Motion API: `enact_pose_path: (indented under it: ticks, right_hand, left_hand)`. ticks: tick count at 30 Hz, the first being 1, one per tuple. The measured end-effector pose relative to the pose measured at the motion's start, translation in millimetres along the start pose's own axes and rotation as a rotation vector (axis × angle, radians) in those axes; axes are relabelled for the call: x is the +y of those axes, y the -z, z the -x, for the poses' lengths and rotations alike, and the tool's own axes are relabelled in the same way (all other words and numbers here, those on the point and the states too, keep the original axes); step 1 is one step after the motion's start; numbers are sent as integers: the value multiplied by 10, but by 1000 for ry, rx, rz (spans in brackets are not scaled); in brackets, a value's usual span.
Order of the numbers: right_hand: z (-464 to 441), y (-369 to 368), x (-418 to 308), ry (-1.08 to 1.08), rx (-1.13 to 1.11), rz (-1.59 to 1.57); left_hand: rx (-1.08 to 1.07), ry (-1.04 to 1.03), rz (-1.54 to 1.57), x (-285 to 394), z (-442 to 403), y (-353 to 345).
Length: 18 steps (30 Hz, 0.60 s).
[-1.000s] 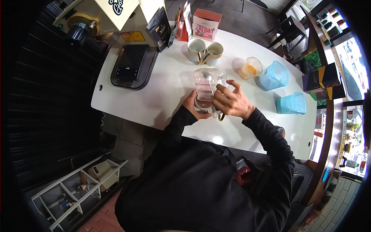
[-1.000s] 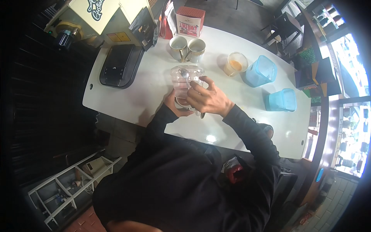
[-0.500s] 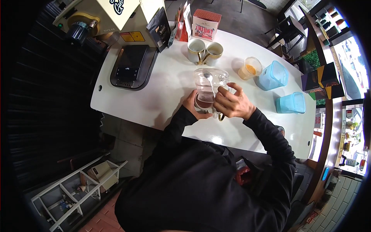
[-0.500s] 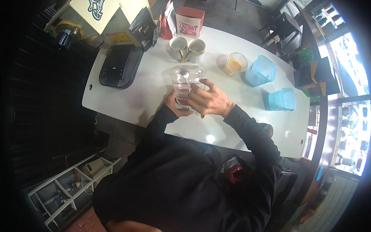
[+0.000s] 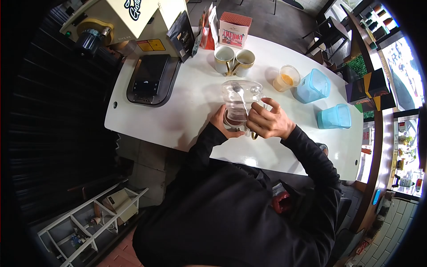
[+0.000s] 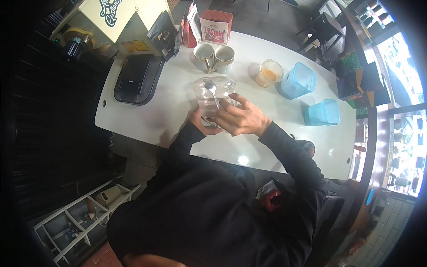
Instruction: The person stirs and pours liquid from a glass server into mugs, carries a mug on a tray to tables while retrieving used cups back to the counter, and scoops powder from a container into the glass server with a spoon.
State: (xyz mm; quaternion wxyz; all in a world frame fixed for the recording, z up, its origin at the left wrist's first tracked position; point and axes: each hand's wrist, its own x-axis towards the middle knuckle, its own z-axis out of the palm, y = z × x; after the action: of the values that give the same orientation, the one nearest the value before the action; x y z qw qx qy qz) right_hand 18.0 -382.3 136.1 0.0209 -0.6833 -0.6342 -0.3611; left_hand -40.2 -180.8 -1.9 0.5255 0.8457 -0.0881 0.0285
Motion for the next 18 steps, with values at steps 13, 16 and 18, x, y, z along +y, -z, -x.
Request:
enact_pose_path:
  ticks: [13,16,18]
  right_hand:
    - [26,82,36,-68,-4,-10]
    - [41,99,46,-73,3,-9]
    - [51,122,58,-80,4,-10]
  left_hand:
    - [-2,15,-29,-33,1,-16]
    - [11,-8,-27,14,-5,5]
    - [17,-7,-36,88,8,30]
